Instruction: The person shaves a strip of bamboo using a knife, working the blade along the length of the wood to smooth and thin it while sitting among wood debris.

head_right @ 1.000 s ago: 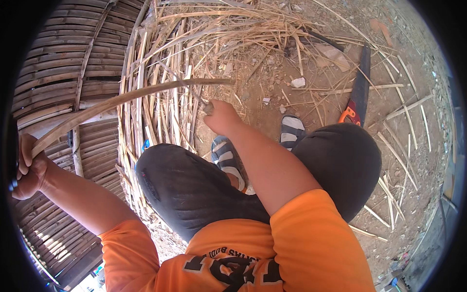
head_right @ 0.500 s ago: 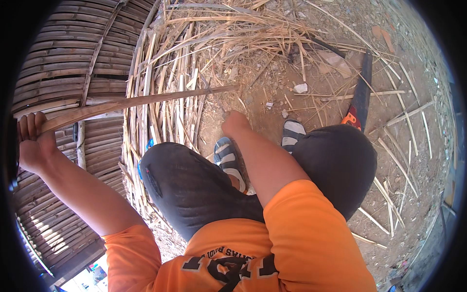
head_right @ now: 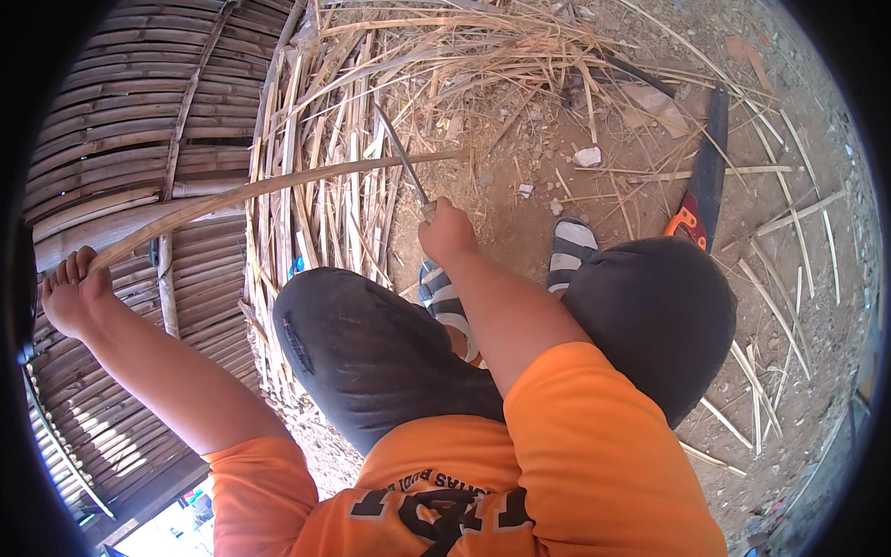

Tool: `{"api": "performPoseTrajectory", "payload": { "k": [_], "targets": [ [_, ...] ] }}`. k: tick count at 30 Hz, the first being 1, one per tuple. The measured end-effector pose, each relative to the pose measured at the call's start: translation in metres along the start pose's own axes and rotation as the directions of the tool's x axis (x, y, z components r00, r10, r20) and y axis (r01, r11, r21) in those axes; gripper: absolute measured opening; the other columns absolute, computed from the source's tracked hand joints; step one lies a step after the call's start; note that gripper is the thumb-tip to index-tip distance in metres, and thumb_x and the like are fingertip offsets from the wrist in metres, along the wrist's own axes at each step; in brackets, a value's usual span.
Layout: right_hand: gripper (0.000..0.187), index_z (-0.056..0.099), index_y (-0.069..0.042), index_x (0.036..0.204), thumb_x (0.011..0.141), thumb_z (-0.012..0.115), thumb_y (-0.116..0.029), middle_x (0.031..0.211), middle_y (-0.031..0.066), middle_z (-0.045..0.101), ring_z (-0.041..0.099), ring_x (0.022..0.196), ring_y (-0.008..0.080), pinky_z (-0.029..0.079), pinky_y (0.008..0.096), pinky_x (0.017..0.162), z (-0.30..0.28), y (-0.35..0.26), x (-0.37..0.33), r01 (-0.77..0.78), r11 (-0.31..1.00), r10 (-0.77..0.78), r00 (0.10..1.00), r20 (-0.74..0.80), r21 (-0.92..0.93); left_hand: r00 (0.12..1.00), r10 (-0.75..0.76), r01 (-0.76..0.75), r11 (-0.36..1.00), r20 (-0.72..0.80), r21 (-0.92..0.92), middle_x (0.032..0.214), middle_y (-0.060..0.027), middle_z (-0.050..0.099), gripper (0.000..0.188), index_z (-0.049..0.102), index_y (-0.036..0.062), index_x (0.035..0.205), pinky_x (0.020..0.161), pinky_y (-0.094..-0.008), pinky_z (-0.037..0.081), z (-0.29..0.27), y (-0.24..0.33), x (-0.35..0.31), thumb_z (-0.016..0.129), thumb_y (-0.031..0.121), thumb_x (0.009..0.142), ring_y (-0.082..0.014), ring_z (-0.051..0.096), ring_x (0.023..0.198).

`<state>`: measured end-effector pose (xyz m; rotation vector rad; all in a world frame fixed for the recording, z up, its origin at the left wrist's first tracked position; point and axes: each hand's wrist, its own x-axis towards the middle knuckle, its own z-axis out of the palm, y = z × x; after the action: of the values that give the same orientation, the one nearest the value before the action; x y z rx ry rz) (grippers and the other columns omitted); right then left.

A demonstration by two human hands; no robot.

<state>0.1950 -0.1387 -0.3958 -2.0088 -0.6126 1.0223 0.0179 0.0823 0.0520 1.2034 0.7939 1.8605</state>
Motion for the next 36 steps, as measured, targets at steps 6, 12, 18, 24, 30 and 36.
{"api": "performPoseTrajectory", "payload": {
  "k": [6,12,18,24,30,36],
  "targets": [
    [0.033,0.055,-0.002,0.112,0.084,0.064,-0.016,0.102,0.0250,0.068,0.066,0.100,0.0414,0.052,0.0495,0.088,-0.005,-0.027,-0.018,0.095,0.995,-0.091,0.991,0.098,-0.036,0.999,-0.050,0.050,0.997,0.001,-0.060,0.065,0.0018,0.024,0.029,0.028,0.0135,0.074,0.045,-0.0298,0.019,-0.012,0.001,0.006,0.033,0.018,0.102,-0.0148,0.021,0.051],
    [0.035,0.056,-0.003,0.115,0.084,0.065,-0.015,0.104,0.0251,0.068,0.066,0.102,0.0406,0.052,0.0490,0.089,-0.005,-0.011,-0.002,0.035,0.999,-0.034,0.998,0.051,-0.023,0.997,-0.036,0.035,0.999,-0.066,-0.021,0.063,0.0023,0.022,0.030,0.028,0.0131,0.073,0.045,-0.0312,0.021,-0.002,0.002,-0.010,0.032,0.019,0.102,-0.0154,0.019,0.050],
    [0.031,0.057,-0.002,0.108,0.083,0.065,-0.018,0.099,0.0243,0.068,0.066,0.097,0.0434,0.053,0.0502,0.086,0.011,0.015,-0.006,0.029,0.998,-0.028,0.999,0.036,-0.054,1.000,-0.018,0.018,1.000,-0.025,-0.010,0.065,0.0012,0.024,0.028,0.030,0.0128,0.075,0.044,-0.0289,0.020,0.004,0.003,-0.024,0.033,0.019,0.102,-0.0144,0.021,0.051],
    [0.029,0.059,-0.002,0.107,0.083,0.064,-0.016,0.098,0.0208,0.070,0.067,0.097,0.0415,0.053,0.0480,0.086,0.000,-0.031,-0.012,0.253,0.967,-0.251,0.963,0.102,-0.011,0.990,0.030,-0.027,0.999,-0.134,0.026,0.065,0.0015,0.025,0.027,0.033,0.0119,0.077,0.044,-0.0295,0.021,-0.009,0.002,-0.027,0.034,0.020,0.103,-0.0144,0.021,0.051],
    [0.033,0.060,-0.001,0.112,0.083,0.064,-0.016,0.104,0.0209,0.070,0.067,0.099,0.0406,0.053,0.0462,0.088,0.010,0.015,0.007,-0.032,0.998,0.032,0.999,-0.002,-0.053,0.996,-0.051,0.051,0.999,0.078,-0.007,0.066,0.0008,0.025,0.030,0.032,0.0126,0.074,0.045,-0.0304,0.021,-0.021,-0.002,-0.028,0.035,0.020,0.102,-0.0153,0.019,0.051],
    [0.036,0.060,-0.001,0.114,0.083,0.066,-0.018,0.105,0.0255,0.068,0.067,0.097,0.0420,0.054,0.0473,0.086,-0.006,-0.029,-0.011,0.170,0.979,-0.160,0.982,0.096,-0.109,0.998,0.015,-0.015,1.000,-0.063,-0.012,0.065,0.0007,0.025,0.031,0.031,0.0124,0.073,0.046,-0.0310,0.021,-0.030,0.007,-0.033,0.036,0.019,0.102,-0.0159,0.021,0.052]
  ]
}}
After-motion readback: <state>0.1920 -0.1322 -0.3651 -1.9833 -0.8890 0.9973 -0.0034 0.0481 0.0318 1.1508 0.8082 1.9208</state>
